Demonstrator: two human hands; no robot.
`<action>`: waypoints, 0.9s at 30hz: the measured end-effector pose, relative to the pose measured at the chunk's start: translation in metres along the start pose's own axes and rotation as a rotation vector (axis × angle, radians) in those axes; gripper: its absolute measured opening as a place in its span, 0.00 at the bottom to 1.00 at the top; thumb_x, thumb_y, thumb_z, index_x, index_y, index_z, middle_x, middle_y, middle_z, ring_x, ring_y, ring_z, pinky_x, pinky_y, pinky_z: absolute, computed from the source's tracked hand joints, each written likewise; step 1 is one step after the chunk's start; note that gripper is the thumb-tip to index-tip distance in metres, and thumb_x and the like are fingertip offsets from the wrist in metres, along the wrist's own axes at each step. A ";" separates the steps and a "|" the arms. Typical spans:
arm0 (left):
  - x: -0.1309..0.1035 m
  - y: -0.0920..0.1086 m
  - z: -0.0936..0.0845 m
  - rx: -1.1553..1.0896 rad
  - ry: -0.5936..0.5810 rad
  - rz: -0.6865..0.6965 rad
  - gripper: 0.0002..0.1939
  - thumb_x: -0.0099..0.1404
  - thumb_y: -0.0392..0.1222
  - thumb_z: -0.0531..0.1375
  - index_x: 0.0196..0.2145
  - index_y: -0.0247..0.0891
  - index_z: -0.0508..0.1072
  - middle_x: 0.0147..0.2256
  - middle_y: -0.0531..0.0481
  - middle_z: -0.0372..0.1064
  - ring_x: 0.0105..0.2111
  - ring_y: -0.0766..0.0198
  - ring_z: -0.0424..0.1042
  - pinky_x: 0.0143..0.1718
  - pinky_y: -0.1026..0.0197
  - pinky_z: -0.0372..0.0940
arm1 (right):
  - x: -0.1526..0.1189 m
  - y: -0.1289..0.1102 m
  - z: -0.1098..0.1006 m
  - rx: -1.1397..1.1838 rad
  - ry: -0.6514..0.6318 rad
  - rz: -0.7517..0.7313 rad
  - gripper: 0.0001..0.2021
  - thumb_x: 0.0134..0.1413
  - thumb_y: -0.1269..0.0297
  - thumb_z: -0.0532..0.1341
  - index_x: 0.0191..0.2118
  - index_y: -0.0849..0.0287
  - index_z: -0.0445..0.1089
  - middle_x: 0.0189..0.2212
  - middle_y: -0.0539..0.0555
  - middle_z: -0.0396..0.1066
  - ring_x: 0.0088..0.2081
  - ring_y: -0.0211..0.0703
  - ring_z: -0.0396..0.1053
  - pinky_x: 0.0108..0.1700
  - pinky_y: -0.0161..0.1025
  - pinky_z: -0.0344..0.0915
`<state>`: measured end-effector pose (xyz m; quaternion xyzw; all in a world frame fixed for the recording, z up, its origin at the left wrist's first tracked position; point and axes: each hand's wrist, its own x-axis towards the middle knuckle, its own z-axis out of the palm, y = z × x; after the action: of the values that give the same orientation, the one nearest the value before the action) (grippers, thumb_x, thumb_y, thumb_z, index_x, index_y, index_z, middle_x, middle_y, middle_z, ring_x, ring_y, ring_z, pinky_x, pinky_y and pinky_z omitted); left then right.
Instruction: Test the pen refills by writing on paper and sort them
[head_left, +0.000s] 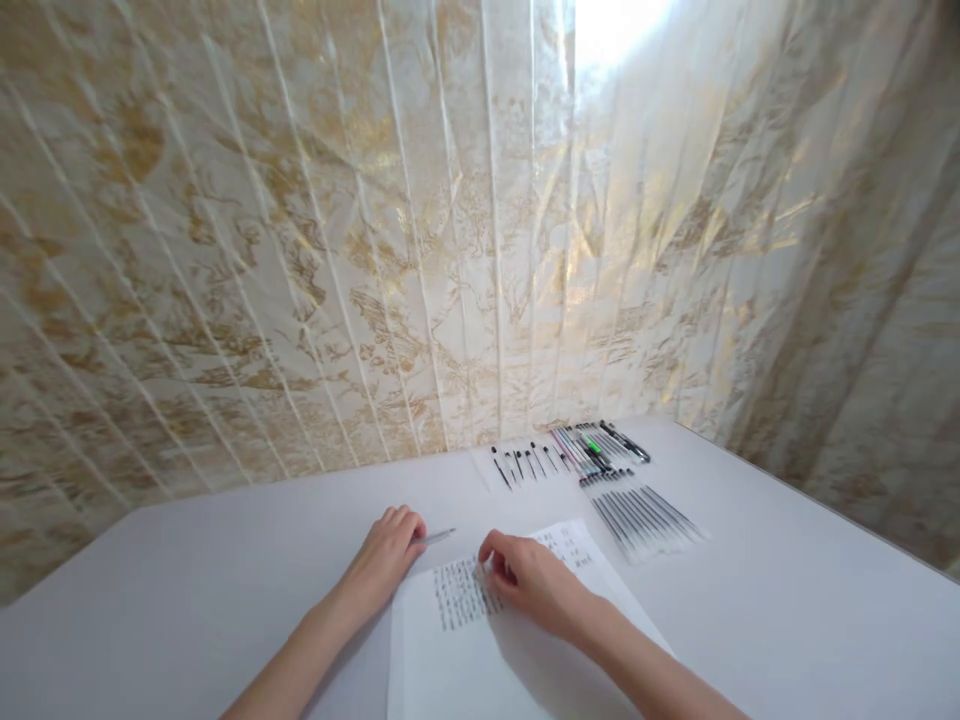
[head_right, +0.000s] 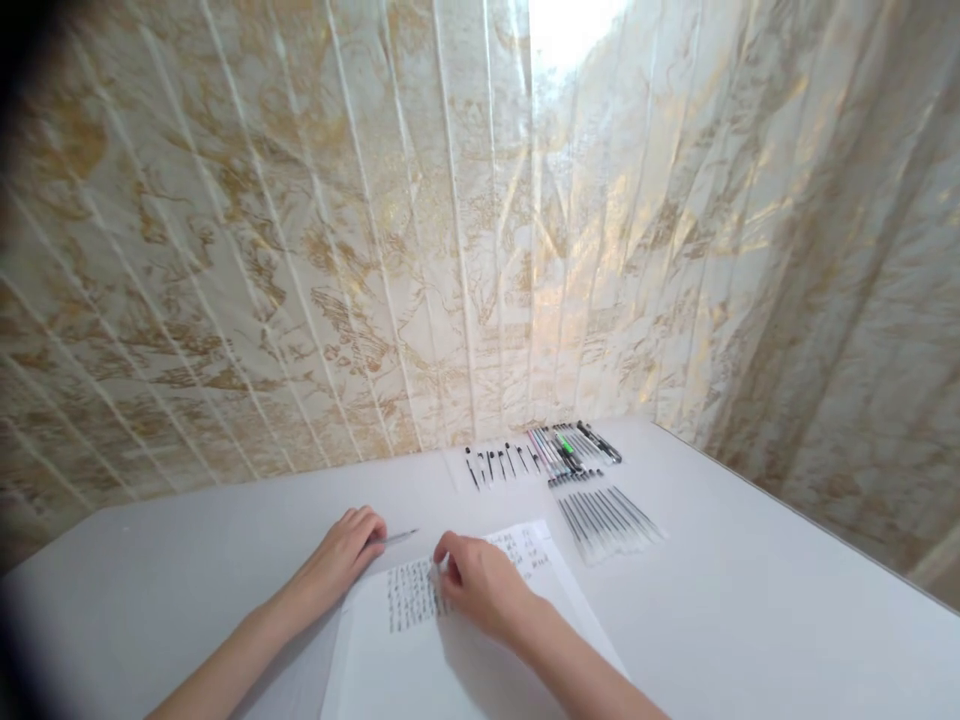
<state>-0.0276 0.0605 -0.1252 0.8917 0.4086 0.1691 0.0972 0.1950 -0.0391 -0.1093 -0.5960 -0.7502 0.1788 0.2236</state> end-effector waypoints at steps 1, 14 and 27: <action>0.000 0.001 0.001 -0.007 -0.002 -0.013 0.03 0.63 0.34 0.53 0.31 0.40 0.65 0.35 0.49 0.67 0.38 0.56 0.63 0.39 0.56 0.57 | 0.002 -0.002 -0.007 -0.037 -0.016 0.003 0.12 0.51 0.75 0.55 0.41 0.58 0.70 0.28 0.49 0.73 0.27 0.36 0.68 0.29 0.30 0.57; -0.012 0.003 0.002 -0.006 -0.003 -0.031 0.03 0.63 0.34 0.54 0.31 0.38 0.64 0.36 0.48 0.66 0.38 0.58 0.64 0.41 0.57 0.58 | 0.079 -0.045 0.006 -0.339 -0.054 -0.181 0.04 0.51 0.70 0.63 0.33 0.59 0.76 0.37 0.55 0.75 0.45 0.46 0.66 0.46 0.36 0.59; -0.012 -0.016 0.024 0.060 0.030 -0.095 0.07 0.61 0.30 0.52 0.29 0.39 0.65 0.33 0.49 0.66 0.36 0.59 0.64 0.38 0.58 0.56 | 0.064 0.004 -0.024 -0.375 0.140 0.260 0.08 0.55 0.66 0.57 0.37 0.57 0.74 0.34 0.57 0.77 0.35 0.47 0.73 0.32 0.36 0.59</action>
<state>-0.0372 0.0609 -0.1551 0.8712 0.4565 0.1655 0.0723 0.1996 0.0246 -0.0837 -0.7298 -0.6697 0.0219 0.1356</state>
